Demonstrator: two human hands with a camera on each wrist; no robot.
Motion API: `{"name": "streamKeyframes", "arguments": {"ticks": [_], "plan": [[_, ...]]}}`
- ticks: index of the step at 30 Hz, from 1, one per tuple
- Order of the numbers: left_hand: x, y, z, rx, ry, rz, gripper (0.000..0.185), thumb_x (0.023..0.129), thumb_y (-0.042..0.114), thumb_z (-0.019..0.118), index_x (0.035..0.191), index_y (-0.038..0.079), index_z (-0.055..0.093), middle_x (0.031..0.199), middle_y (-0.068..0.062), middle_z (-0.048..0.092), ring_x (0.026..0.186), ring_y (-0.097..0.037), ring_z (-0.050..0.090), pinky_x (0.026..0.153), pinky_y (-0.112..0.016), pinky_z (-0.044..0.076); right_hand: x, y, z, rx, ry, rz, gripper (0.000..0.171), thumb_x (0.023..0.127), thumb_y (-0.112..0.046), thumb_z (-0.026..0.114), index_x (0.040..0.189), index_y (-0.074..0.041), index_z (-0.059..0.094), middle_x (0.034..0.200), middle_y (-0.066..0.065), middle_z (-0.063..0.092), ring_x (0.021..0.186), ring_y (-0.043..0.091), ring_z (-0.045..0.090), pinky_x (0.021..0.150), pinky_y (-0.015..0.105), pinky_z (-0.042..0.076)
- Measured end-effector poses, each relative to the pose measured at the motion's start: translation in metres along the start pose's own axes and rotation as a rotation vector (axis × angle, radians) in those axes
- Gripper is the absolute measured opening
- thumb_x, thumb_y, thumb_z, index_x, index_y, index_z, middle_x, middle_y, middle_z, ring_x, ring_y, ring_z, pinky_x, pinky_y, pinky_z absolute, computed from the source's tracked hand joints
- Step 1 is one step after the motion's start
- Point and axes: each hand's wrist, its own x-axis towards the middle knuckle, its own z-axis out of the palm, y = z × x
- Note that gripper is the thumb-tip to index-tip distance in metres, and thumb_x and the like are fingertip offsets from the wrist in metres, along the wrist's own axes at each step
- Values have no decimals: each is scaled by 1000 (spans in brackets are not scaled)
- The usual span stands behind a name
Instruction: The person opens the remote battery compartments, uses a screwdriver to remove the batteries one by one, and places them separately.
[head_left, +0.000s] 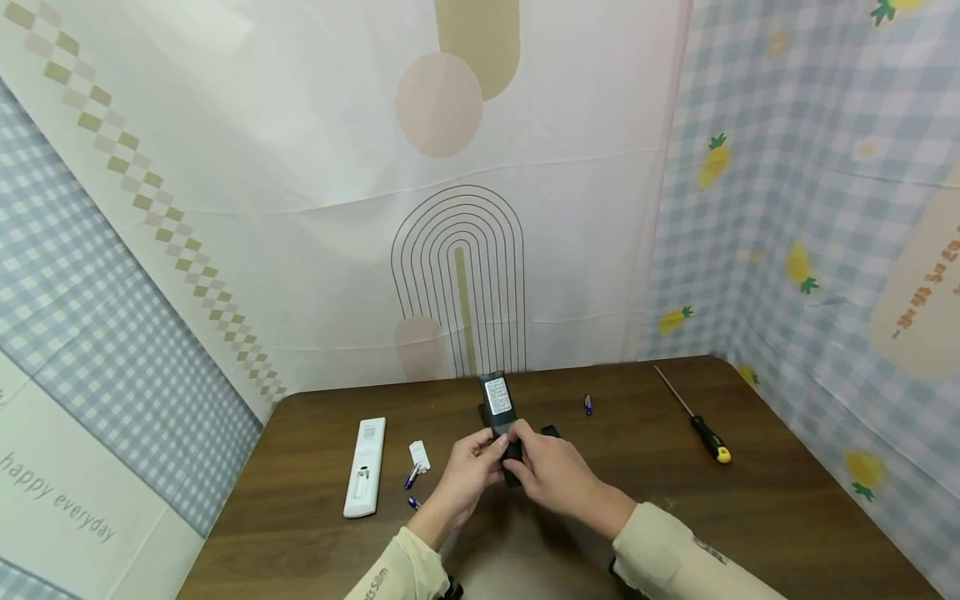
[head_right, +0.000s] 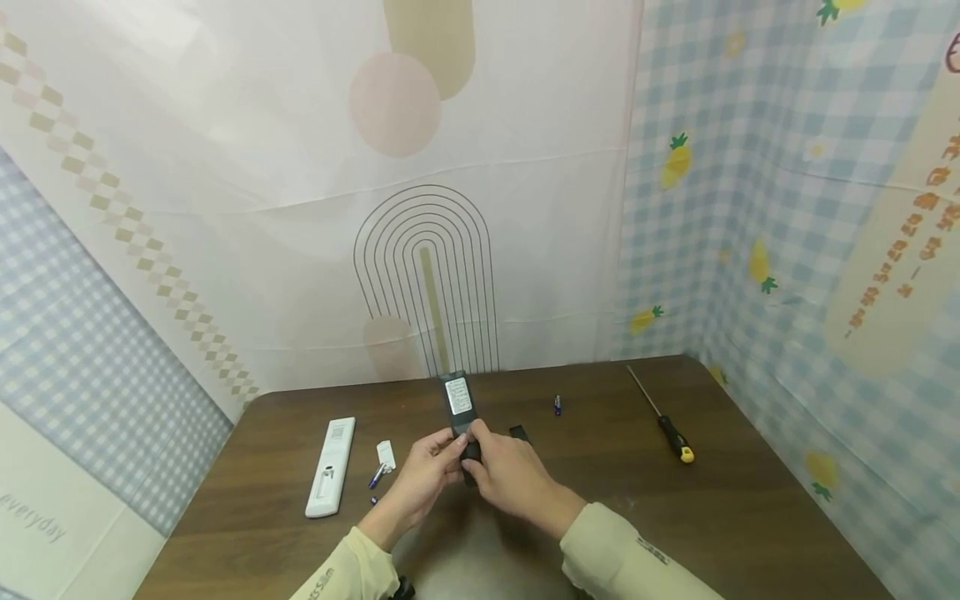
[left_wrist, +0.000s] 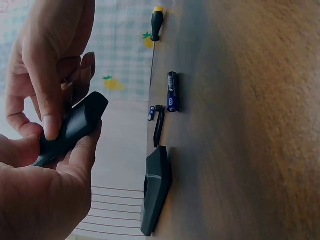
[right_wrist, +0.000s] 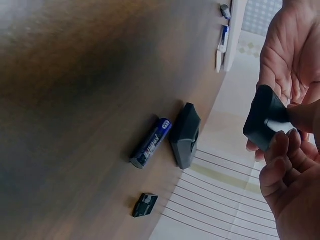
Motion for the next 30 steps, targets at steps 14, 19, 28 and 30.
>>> {"name": "streamKeyframes", "arguments": {"ticks": [14,19,28,30], "plan": [[3,0,-7,-4,58,13,42,112,27,57,139,-5,61,131,-23,74,107,-18,78,92,-34,65,-2,-1,0,150,166,-83,30,93,-9,83,103,-9,54,91,-3,54,68,-5,44,55,14,45],[-1,1,-13,-4,74,15,45,112,27,57,141,-8,58,131,-27,73,106,-21,78,93,-37,65,-9,4,-6,160,205,-116,26,95,-3,78,101,-9,54,82,-6,55,65,-6,44,53,13,44],[-1,-3,-13,-8,79,10,45,112,29,57,137,-8,60,133,-28,71,119,-33,75,96,-42,65,-23,21,-14,69,260,-157,26,92,1,80,96,-12,57,85,-6,62,67,-7,50,54,8,44],[1,-3,-10,-9,86,5,43,112,28,58,134,-8,62,129,-26,73,115,-30,76,95,-41,65,-28,25,-16,35,249,-143,25,93,1,80,96,-12,59,85,-5,63,66,-7,50,53,9,44]]}}
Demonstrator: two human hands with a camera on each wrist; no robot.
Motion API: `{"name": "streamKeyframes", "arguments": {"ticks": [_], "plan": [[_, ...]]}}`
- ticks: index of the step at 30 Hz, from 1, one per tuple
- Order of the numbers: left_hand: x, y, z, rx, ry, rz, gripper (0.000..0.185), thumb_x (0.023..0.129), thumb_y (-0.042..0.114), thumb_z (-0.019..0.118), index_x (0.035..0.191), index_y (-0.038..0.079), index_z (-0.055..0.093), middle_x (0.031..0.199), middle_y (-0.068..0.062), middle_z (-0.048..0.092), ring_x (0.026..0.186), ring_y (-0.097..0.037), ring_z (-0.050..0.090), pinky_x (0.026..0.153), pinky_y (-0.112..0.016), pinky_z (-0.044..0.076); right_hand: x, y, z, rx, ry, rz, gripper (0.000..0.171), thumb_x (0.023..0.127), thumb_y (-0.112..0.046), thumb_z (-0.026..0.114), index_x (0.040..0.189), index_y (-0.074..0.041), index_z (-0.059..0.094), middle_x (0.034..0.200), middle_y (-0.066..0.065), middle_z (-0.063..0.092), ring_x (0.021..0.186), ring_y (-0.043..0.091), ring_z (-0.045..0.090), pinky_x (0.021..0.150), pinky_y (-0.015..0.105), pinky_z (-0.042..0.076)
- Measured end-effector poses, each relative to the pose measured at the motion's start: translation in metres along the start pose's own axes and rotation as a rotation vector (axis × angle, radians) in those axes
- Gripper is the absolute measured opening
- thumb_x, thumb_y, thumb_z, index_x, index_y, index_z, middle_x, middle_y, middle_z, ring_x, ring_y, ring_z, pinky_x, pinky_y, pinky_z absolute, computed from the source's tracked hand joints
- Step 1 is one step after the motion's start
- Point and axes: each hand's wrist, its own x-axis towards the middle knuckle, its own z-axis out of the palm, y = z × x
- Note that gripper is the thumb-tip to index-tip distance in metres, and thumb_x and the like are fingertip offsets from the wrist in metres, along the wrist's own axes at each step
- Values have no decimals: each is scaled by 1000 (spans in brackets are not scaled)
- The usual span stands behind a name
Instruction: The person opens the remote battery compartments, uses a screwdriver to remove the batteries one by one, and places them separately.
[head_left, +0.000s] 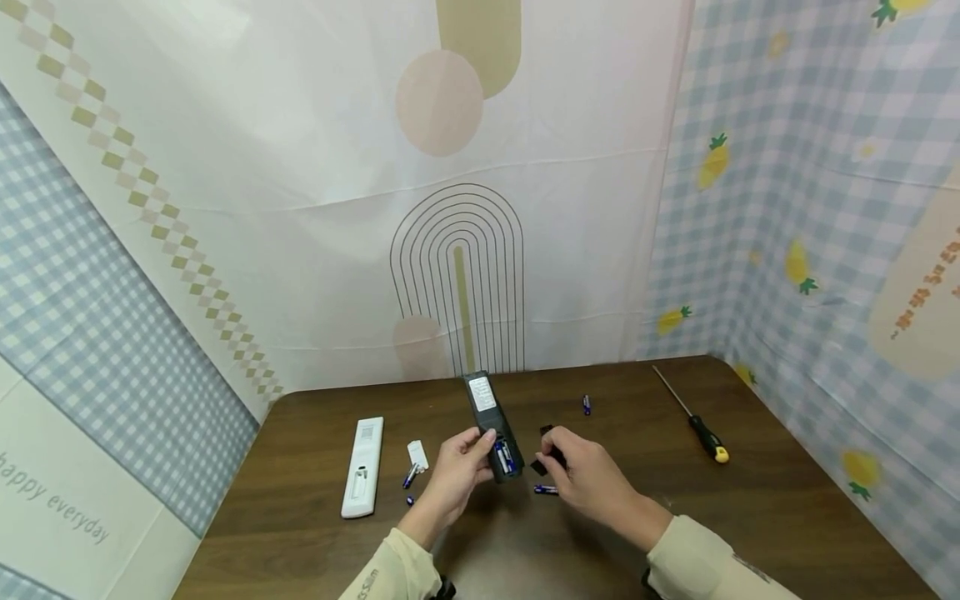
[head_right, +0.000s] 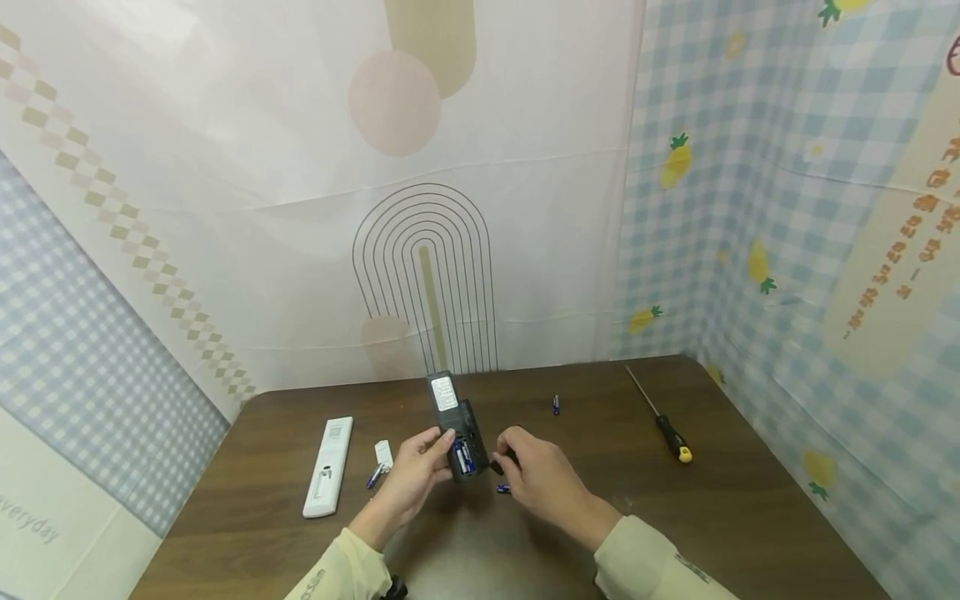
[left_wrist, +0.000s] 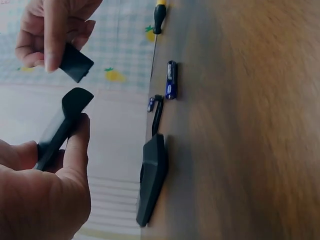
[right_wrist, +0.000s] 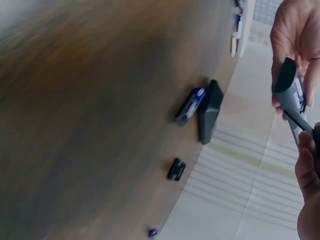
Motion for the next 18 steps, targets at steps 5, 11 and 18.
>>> {"name": "streamKeyframes", "arguments": {"ticks": [5,11,18], "plan": [[6,-3,16,53,8,-19,41,110,29,62,124,-9,65,114,-14,76,97,-18,76,82,-33,66,-12,13,-11,-162,-33,152,18,94,-2,79,101,-10,65,91,-3,66,71,0,59,59,18,52],[20,-8,48,120,-10,-56,37,106,28,69,114,-8,72,108,-12,78,84,-14,74,76,-33,66,-28,36,-35,-219,-66,386,10,101,-3,69,109,-8,69,103,5,69,85,13,67,68,32,58],[52,-22,99,272,15,-79,28,100,29,78,96,1,79,92,-6,78,73,-13,74,69,-35,66,-39,49,-61,-248,-30,441,12,102,0,65,113,-4,69,107,10,70,83,18,66,66,35,56]]}}
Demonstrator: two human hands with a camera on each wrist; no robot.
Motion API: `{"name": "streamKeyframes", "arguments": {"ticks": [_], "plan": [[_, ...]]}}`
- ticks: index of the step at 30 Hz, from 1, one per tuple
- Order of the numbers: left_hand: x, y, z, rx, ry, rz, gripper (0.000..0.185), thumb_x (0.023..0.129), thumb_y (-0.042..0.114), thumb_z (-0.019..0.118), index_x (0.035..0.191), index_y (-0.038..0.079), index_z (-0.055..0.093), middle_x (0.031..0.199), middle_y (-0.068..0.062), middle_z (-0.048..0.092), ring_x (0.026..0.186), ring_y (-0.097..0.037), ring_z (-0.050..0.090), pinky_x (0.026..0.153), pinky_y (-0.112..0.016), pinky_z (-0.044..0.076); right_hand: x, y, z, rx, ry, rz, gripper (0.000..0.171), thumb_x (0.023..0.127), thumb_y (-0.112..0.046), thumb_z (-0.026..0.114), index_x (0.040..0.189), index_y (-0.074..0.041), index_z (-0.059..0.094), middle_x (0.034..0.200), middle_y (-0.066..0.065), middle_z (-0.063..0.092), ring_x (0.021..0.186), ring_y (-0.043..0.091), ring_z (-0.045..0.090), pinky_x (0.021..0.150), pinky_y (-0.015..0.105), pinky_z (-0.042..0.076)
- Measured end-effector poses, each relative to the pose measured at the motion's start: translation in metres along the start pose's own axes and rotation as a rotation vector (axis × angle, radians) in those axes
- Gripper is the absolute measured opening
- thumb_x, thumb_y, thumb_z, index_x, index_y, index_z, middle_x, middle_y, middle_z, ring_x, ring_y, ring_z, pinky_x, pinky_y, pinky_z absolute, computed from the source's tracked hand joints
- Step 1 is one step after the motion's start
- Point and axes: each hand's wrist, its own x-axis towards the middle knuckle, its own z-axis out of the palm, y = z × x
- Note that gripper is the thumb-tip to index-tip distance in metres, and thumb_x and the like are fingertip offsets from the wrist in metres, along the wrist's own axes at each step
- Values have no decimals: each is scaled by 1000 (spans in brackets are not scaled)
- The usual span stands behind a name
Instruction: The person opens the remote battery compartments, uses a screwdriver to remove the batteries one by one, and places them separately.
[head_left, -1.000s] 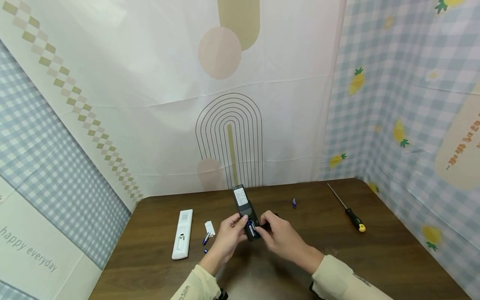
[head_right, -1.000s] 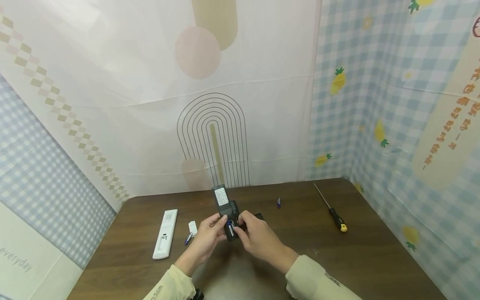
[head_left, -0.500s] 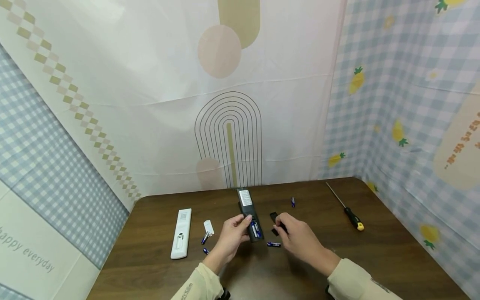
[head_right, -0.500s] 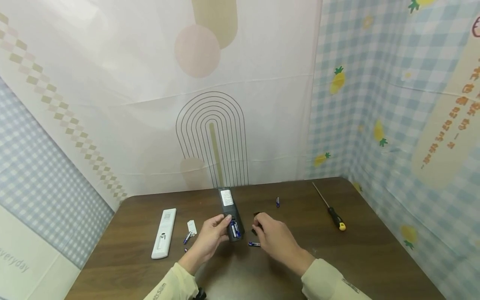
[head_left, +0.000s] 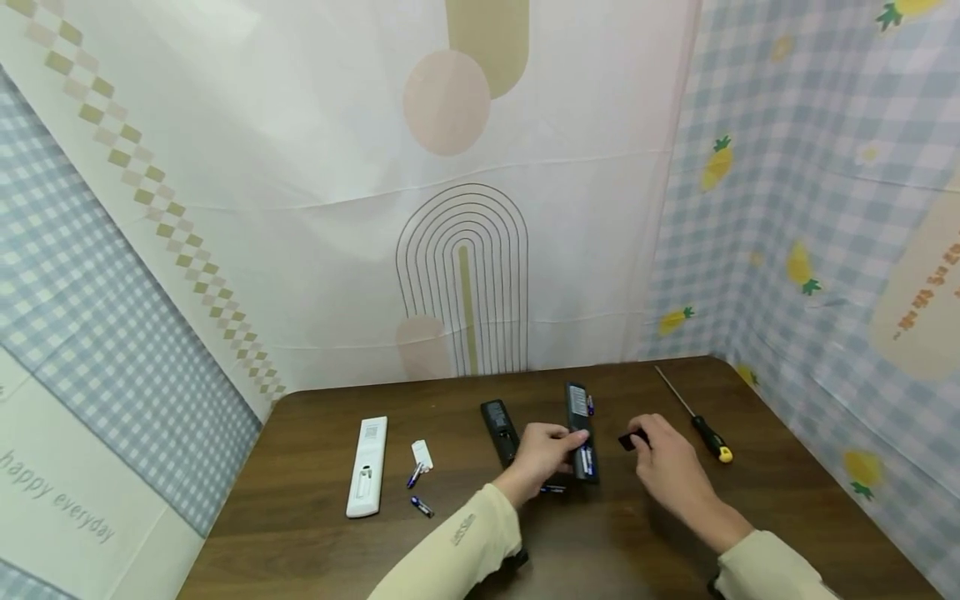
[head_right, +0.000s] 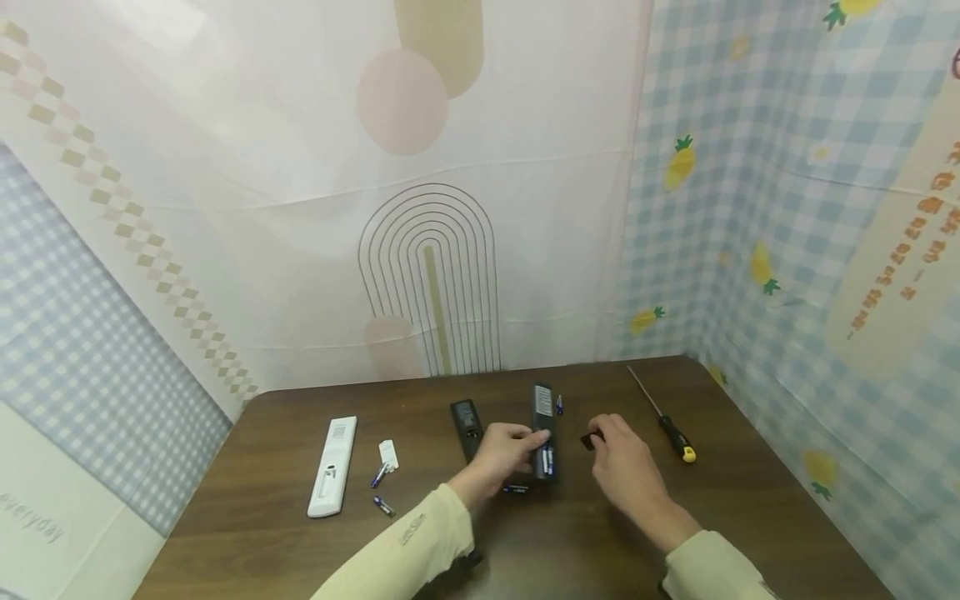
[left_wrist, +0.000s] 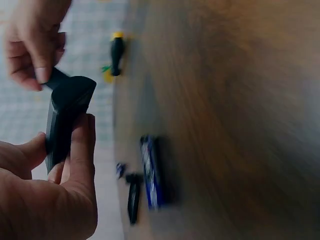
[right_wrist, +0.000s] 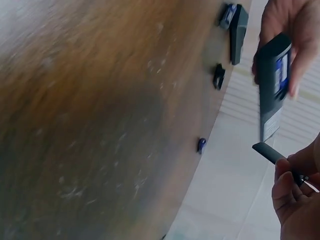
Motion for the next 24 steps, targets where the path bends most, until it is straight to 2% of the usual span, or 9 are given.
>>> {"name": "streamKeyframes", "arguments": {"ticks": [5,10,12,13,17,18,20,24], "plan": [[23,1,36,135,24,-8,27,98,28,80,86,3,80,79,-3,75,63,-11,69,62,-35,64,-2,6,-6,-2,21,33,12,102,-1,65,112,-4,69,108,12,71,84,21,67,67,36,55],[42,-2,55,199,80,-10,31,97,25,81,74,4,77,68,-4,73,54,-13,68,55,-35,62,-4,7,-6,16,28,35,12,101,0,65,111,-6,70,109,11,71,80,17,64,66,32,52],[50,-5,59,211,93,-18,35,98,23,80,69,5,75,65,-4,72,51,-13,68,52,-33,60,-5,6,-6,19,38,20,13,101,0,66,110,-7,70,108,9,71,78,13,61,64,29,50],[56,-11,60,245,106,-1,37,99,26,79,67,6,75,63,-4,72,49,-13,67,49,-31,58,-5,6,-6,21,44,13,13,101,0,67,110,-8,70,108,8,71,77,11,60,63,28,49],[66,-13,57,386,129,8,53,101,30,76,53,12,62,53,-7,66,42,-16,63,43,-29,49,-3,2,-6,23,58,-3,14,101,0,68,110,-10,70,108,5,71,75,6,57,62,26,48],[71,-17,56,450,148,16,55,101,34,75,53,14,59,53,-6,65,44,-18,63,44,-30,49,-2,1,-5,25,63,-6,14,101,-1,68,110,-10,70,107,5,71,74,5,56,62,26,48],[73,-14,53,533,154,5,55,101,37,75,54,14,56,53,-7,64,48,-20,63,47,-32,49,-1,0,-4,26,69,-12,13,101,-1,68,110,-11,71,105,3,71,73,4,54,62,25,47],[87,-28,55,659,163,-1,42,99,45,74,72,13,68,67,-5,68,59,-20,63,54,-34,52,-1,-2,-2,43,81,-15,12,100,0,68,108,-10,71,102,2,70,71,2,50,61,24,45]]}}
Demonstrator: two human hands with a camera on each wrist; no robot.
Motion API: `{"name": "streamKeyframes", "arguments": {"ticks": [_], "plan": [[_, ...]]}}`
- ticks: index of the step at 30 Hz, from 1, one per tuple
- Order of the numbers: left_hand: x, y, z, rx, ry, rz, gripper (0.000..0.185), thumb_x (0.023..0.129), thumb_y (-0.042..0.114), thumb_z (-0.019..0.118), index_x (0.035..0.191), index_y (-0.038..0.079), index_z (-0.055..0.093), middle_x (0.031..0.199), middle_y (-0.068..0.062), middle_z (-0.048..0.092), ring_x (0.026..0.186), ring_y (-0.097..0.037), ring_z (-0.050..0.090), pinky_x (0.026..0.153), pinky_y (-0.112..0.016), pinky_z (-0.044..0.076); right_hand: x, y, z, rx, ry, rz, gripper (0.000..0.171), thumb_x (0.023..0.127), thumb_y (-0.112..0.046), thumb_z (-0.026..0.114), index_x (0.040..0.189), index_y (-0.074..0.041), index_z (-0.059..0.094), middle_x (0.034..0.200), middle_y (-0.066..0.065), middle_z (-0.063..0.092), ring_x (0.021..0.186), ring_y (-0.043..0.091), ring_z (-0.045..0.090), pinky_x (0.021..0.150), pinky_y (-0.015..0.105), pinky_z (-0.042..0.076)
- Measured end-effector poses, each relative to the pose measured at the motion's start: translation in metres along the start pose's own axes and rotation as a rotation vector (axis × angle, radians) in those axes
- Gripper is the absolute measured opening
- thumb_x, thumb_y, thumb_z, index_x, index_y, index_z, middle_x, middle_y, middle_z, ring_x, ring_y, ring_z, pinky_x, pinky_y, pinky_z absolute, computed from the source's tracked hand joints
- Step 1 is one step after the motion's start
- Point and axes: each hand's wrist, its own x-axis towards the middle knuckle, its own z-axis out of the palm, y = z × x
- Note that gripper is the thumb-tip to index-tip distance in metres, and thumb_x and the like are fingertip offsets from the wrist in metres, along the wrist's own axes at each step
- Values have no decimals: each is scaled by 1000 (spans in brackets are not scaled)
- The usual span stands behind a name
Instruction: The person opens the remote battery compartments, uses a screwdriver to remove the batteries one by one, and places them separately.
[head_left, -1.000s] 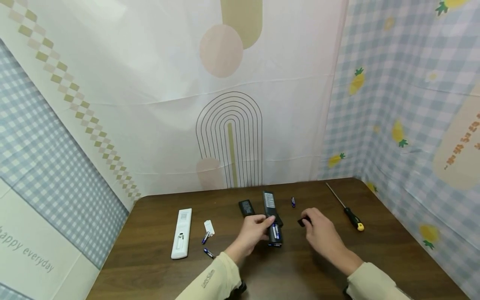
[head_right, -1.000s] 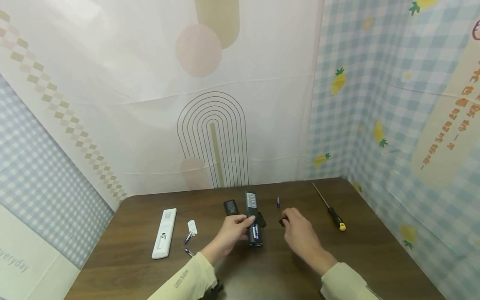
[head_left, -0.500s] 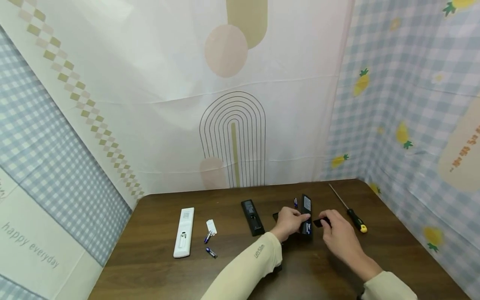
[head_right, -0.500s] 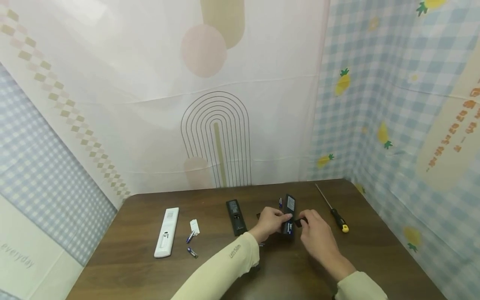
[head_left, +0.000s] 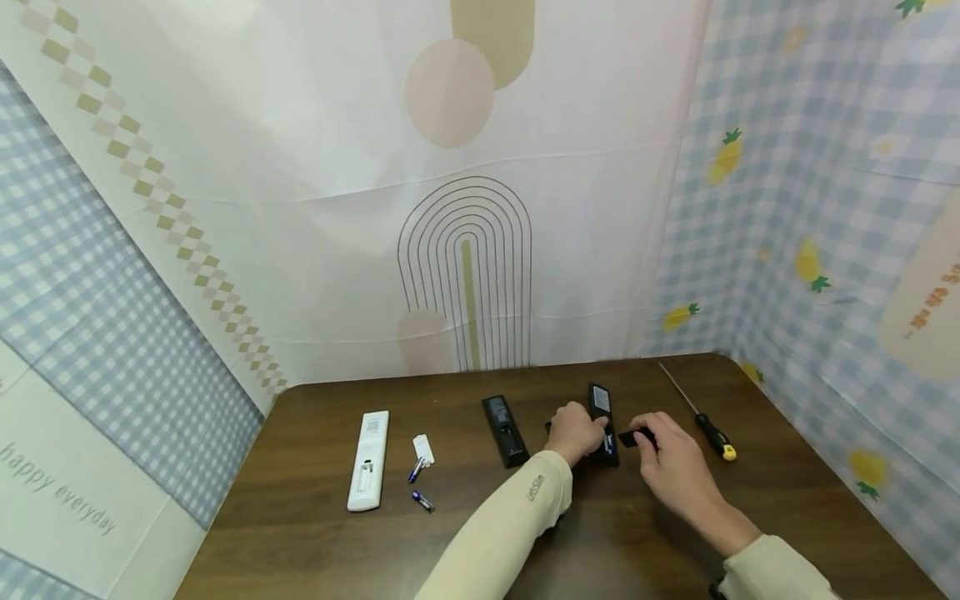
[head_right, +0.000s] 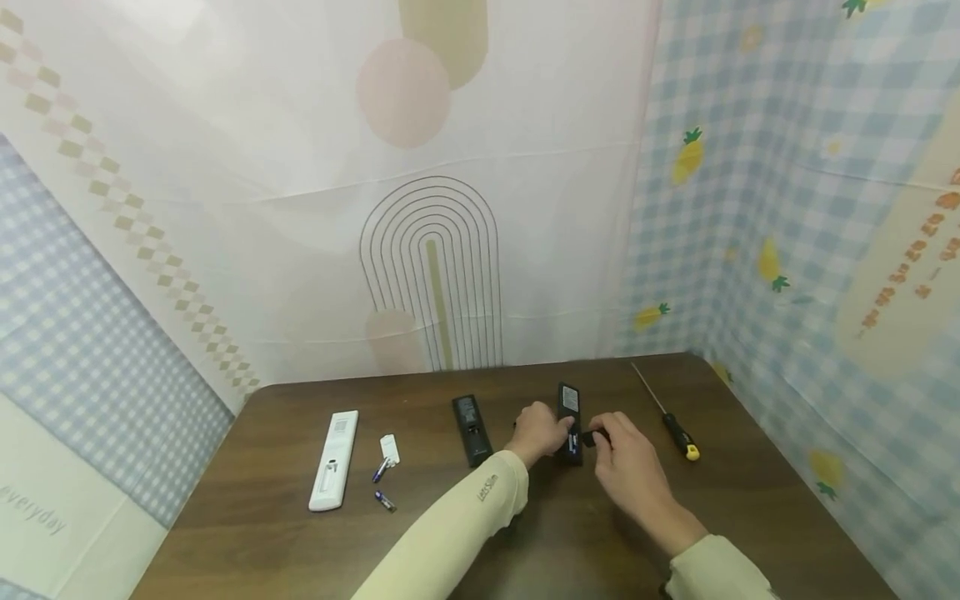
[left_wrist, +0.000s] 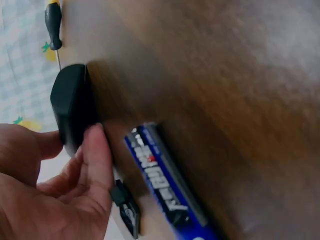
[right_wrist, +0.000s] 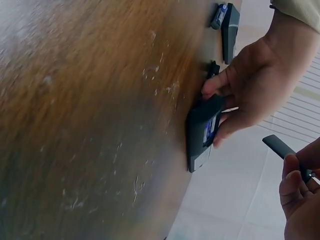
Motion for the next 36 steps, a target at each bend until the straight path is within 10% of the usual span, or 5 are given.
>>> {"name": "streamKeyframes", "arguments": {"ticks": [14,23,29,36], "plan": [[20,-5,18,187,-1,1,48,96,57,74,88,10,77,81,-7,76,67,-19,68,56,-35,53,-2,-4,2,43,34,-33,17,98,3,70,106,-12,72,101,0,70,74,1,52,62,24,47],[-3,14,-9,252,3,-3,44,98,49,73,91,6,78,90,-9,79,79,-23,75,62,-38,57,-2,-4,-1,162,120,-164,25,93,12,71,104,-11,71,97,0,69,72,-4,47,61,12,39],[18,-5,18,301,45,16,45,97,53,71,93,9,78,88,-7,79,76,-20,73,61,-37,57,-6,-4,-3,218,123,-243,26,93,16,69,104,-7,72,101,1,69,76,-4,51,63,10,43],[13,-1,14,314,10,11,45,102,51,67,96,8,79,90,-8,78,73,-19,71,59,-36,56,-6,-3,-5,229,164,-272,30,90,19,69,104,-7,72,101,2,70,78,-3,54,64,11,44]]}}
